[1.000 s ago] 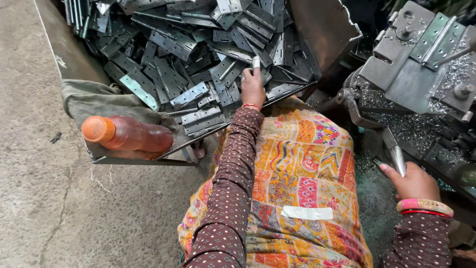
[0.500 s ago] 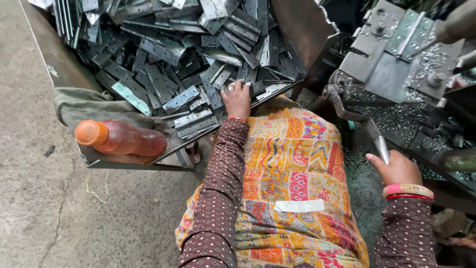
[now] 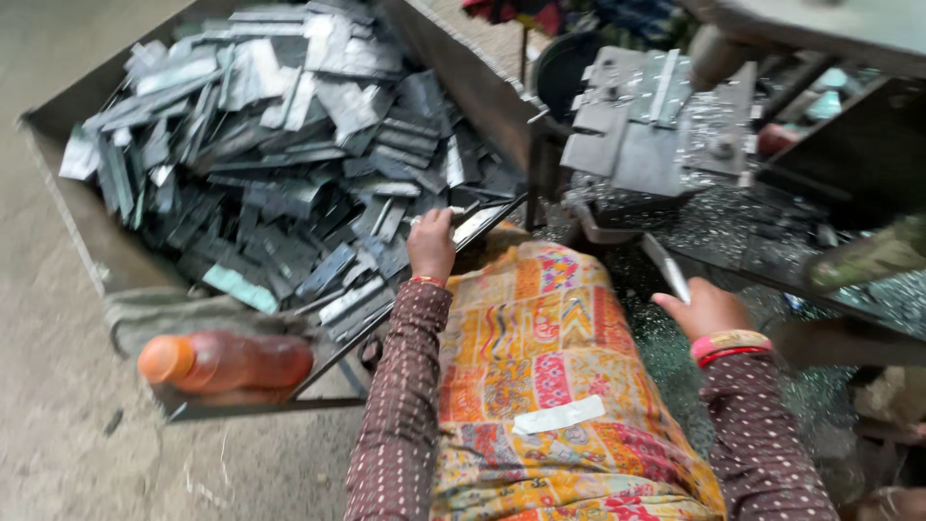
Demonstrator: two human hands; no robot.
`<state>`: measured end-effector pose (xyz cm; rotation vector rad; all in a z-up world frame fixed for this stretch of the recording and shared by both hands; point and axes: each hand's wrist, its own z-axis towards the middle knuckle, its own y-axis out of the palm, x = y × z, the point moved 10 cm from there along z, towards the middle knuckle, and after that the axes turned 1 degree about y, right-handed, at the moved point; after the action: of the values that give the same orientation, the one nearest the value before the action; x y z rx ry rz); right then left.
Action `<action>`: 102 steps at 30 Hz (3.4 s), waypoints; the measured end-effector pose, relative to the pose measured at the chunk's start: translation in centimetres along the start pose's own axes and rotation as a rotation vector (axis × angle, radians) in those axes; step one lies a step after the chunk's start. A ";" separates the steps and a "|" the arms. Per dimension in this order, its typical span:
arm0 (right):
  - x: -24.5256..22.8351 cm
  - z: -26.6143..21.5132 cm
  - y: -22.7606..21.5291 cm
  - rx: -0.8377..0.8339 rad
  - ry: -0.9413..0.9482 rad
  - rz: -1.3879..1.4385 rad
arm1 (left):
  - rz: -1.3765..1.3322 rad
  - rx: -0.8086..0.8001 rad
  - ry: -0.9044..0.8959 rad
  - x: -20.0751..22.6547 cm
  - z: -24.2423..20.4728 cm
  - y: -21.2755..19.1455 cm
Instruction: The person sits on the floor and repeatedly picks up metal pieces from a large bin. They place each piece into a machine, operate a lever to process it, and then remove the finished piece, continuing this cycle throughout the video.
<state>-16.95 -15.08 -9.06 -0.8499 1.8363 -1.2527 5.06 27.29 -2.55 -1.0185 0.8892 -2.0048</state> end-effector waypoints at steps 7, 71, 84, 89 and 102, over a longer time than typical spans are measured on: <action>-0.9 -0.6 -0.1 0.002 0.003 0.015 | -0.279 0.161 0.215 16.5 8.9 -4.4; 0.0 -1.1 3.4 -0.042 0.047 0.078 | 0.044 -0.350 0.236 29.4 11.1 11.5; 0.9 1.7 1.8 -0.169 0.078 0.011 | 0.038 -0.459 0.218 28.0 13.1 12.4; 0.2 -2.9 6.7 0.087 0.005 0.085 | 0.009 -0.308 0.263 28.1 14.1 12.5; -5.0 -3.8 -12.0 0.542 -0.071 0.289 | 0.230 -0.051 0.471 30.6 3.1 3.6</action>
<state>-16.36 -12.82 4.22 -0.3135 1.3948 -1.4088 -4.67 -0.45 7.15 -0.4408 1.2462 -2.0602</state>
